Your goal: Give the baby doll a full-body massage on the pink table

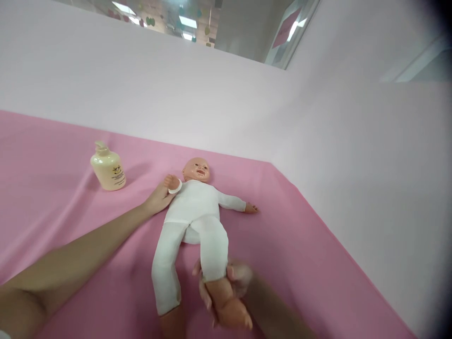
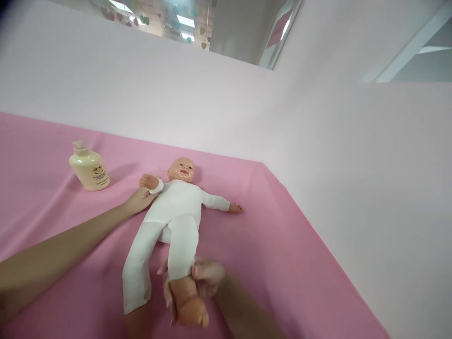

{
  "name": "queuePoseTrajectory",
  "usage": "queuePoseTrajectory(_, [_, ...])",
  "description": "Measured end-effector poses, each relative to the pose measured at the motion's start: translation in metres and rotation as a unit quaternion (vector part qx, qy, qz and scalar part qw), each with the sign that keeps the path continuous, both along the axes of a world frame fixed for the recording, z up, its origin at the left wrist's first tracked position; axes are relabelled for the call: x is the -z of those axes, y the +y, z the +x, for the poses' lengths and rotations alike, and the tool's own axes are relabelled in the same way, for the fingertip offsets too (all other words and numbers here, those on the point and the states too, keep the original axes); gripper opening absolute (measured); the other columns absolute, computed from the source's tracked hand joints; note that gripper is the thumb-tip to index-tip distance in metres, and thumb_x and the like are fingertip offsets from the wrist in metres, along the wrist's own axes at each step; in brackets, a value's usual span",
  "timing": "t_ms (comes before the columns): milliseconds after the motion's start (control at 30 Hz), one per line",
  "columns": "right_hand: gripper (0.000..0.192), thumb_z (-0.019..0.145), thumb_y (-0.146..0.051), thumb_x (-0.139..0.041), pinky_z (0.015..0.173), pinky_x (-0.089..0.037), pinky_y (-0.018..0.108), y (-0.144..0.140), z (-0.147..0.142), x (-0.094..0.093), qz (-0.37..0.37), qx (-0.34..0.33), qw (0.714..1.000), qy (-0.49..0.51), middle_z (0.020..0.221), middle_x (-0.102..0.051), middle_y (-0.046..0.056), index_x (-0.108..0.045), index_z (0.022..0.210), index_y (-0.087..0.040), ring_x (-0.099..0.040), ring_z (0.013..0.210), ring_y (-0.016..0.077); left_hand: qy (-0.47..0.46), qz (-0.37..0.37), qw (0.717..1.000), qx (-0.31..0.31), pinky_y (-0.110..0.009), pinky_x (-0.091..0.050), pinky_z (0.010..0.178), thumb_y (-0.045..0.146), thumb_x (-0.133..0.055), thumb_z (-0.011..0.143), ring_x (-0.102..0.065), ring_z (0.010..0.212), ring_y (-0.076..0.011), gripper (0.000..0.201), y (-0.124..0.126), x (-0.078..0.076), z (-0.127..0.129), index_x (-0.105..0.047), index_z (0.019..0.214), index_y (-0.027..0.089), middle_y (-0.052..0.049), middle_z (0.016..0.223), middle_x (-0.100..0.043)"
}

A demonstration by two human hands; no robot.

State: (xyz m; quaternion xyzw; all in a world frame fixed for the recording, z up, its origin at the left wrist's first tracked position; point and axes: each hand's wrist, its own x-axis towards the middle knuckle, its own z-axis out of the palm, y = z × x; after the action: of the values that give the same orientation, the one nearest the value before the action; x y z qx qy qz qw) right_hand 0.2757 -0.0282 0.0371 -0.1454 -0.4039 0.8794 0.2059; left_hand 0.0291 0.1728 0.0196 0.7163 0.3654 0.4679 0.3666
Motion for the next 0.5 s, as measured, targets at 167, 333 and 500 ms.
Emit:
queuePoseTrajectory(167, [0.035, 0.095, -0.037, -0.057, 0.087, -0.055, 0.039, 0.000, 0.005, -0.012, 0.017, -0.043, 0.998, -0.037, 0.119, -0.060, 0.009, -0.057, 0.122, -0.015, -0.062, 0.102, 0.0188, -0.073, -0.057, 0.992, -0.090, -0.042, -0.049, 0.091, 0.046, -0.065, 0.080, -0.061, 0.101, -0.0267, 0.042, 0.014, 0.012, -0.007, -0.053, 0.109, 0.019, -0.008, 0.105, -0.064])
queuePoseTrajectory(333, [0.043, 0.084, -0.034, -0.072, 0.078, -0.057, 0.032, 0.002, -0.006, -0.017, 0.028, -0.079, 0.994, -0.064, 0.108, -0.066, 0.008, -0.058, 0.119, -0.014, -0.066, 0.095, 0.0184, -0.035, -0.132, 0.979, -0.148, -0.040, -0.051, 0.079, 0.041, -0.086, 0.058, -0.064, 0.094, -0.0290, 0.067, 0.026, 0.019, -0.015, -0.050, 0.109, 0.019, -0.010, 0.102, -0.065])
queuePoseTrajectory(500, [0.081, 0.042, -0.018, -0.094, 0.064, -0.057, 0.028, 0.002, -0.016, -0.019, 0.033, -0.062, 0.994, -0.086, 0.087, -0.071, 0.004, -0.061, 0.115, -0.018, -0.072, 0.084, 0.0240, -0.028, -0.122, 0.981, -0.150, -0.040, -0.050, 0.077, 0.042, -0.088, 0.054, -0.065, 0.094, -0.0302, 0.069, 0.025, 0.019, -0.017, -0.052, 0.109, 0.020, -0.010, 0.103, -0.067])
